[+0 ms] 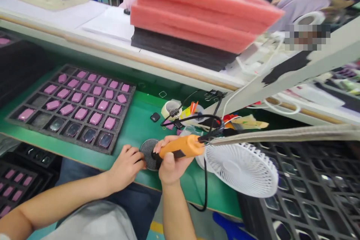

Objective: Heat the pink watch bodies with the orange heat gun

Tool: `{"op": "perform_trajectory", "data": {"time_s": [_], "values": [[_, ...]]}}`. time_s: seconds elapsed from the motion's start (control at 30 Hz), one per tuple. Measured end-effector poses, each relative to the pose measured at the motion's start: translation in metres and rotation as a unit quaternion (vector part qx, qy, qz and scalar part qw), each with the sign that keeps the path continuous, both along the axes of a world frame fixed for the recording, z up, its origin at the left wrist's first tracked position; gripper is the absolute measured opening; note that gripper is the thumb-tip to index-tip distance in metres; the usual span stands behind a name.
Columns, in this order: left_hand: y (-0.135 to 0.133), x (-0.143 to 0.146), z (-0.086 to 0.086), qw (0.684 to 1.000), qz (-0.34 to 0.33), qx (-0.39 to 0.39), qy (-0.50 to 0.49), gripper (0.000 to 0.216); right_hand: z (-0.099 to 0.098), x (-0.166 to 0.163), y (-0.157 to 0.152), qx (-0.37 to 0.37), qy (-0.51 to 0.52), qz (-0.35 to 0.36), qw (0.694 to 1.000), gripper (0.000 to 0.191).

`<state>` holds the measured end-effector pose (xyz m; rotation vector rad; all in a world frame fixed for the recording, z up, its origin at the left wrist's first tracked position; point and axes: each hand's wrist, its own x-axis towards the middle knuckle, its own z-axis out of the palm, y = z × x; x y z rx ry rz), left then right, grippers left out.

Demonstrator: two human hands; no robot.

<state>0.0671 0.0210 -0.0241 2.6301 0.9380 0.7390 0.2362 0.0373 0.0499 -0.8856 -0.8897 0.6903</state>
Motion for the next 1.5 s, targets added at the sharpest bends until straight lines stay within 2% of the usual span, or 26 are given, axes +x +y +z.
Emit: {"op": "perform_trajectory", "data": {"time_s": [0.1, 0.2, 0.33, 0.53, 0.73, 0.87, 0.97, 1.03, 1.2, 1.33, 1.5], "values": [[0.006, 0.014, -0.008, 0.999, 0.02, 0.014, -0.031, 0.014, -0.001, 0.001, 0.0, -0.008, -0.025, 0.009, 1.0, 0.029], [0.011, 0.019, -0.012, 0.997, 0.037, 0.037, -0.053, 0.016, -0.007, 0.002, 0.003, 0.016, -0.041, 0.01, 0.999, 0.03], [0.012, 0.01, -0.012, 0.996, 0.052, 0.035, -0.068, 0.016, -0.02, 0.0, 0.006, 0.044, -0.051, 0.0, 0.998, 0.036], [0.018, 0.001, -0.013, 0.997, 0.033, 0.031, -0.063, 0.016, -0.033, -0.004, 0.005, 0.047, -0.058, 0.009, 0.997, 0.036], [0.015, 0.001, -0.015, 0.995, 0.03, 0.022, -0.094, 0.016, -0.033, -0.002, -0.001, 0.038, -0.054, 0.023, 0.998, 0.035], [0.016, 0.004, -0.017, 0.994, 0.032, 0.021, -0.107, 0.018, -0.03, -0.003, 0.0, 0.055, -0.056, 0.006, 0.997, 0.046], [0.017, 0.005, -0.014, 0.994, 0.038, 0.028, -0.101, 0.017, -0.025, -0.006, 0.003, 0.059, -0.056, -0.007, 0.997, 0.042], [0.013, 0.0, -0.01, 0.994, 0.055, 0.031, -0.084, 0.016, -0.023, -0.008, 0.002, 0.053, -0.046, -0.01, 0.997, 0.038], [-0.006, -0.028, -0.006, 0.992, 0.121, 0.008, -0.045, 0.038, -0.024, -0.009, -0.002, 0.032, 0.002, -0.009, 0.999, 0.041], [-0.012, -0.039, -0.008, 0.993, 0.087, -0.021, -0.071, 0.031, -0.025, -0.011, -0.001, 0.025, 0.027, -0.007, 0.999, 0.041], [-0.01, -0.04, -0.004, 0.994, 0.047, -0.04, -0.092, 0.024, -0.027, -0.017, 0.001, 0.028, 0.032, -0.019, 0.999, 0.05]]}}
